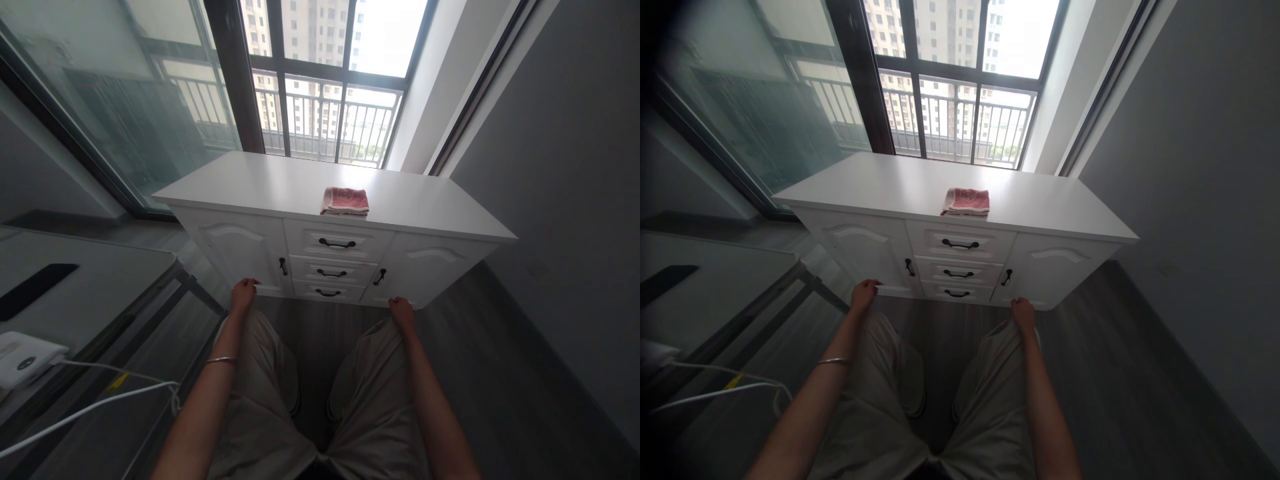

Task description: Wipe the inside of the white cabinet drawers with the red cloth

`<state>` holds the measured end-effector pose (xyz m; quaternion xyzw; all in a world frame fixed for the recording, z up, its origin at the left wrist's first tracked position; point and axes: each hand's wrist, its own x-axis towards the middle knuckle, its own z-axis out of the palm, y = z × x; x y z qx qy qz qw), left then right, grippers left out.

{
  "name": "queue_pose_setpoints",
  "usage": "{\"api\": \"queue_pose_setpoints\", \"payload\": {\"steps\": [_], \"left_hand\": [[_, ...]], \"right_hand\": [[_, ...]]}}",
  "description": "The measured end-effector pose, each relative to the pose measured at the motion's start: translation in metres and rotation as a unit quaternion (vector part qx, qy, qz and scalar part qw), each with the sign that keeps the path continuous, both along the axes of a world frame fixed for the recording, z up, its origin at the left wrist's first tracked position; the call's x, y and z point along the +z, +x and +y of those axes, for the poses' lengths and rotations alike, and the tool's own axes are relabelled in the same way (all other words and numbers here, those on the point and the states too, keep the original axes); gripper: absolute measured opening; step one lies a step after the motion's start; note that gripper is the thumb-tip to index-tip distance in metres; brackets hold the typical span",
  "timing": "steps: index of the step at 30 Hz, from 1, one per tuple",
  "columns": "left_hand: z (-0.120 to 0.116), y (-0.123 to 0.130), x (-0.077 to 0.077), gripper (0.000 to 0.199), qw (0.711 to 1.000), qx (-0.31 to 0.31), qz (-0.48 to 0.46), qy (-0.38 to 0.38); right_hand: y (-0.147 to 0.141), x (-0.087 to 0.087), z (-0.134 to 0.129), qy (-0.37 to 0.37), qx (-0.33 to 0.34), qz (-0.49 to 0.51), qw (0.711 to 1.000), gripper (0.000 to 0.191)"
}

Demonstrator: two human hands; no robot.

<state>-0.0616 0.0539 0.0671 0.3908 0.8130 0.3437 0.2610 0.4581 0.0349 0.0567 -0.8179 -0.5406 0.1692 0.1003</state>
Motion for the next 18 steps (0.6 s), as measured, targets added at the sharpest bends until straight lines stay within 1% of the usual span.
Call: {"api": "queue_pose_setpoints", "payload": {"steps": [6, 14, 18], "left_hand": [[-0.0001, 0.0001, -0.0004, 0.038, 1.0, -0.007, 0.001, -0.001], [0.0029, -0.004, -0.0071, 0.036, 1.0, -0.007, 0.005, -0.004], [0.0026, -0.0045, -0.0078, 0.037, 1.0, -0.006, 0.004, 0.0]], "right_hand": [[-0.0006, 0.0018, -0.0022, 0.004, 0.0, 0.008, 1.0, 0.038], [-0.0008, 0.0018, -0.0012, -0.007, -0.001, 0.001, 1.0, 0.038], [-0.0016, 0.0013, -0.0007, -0.005, -0.003, -0.001, 1.0, 0.037]]}}
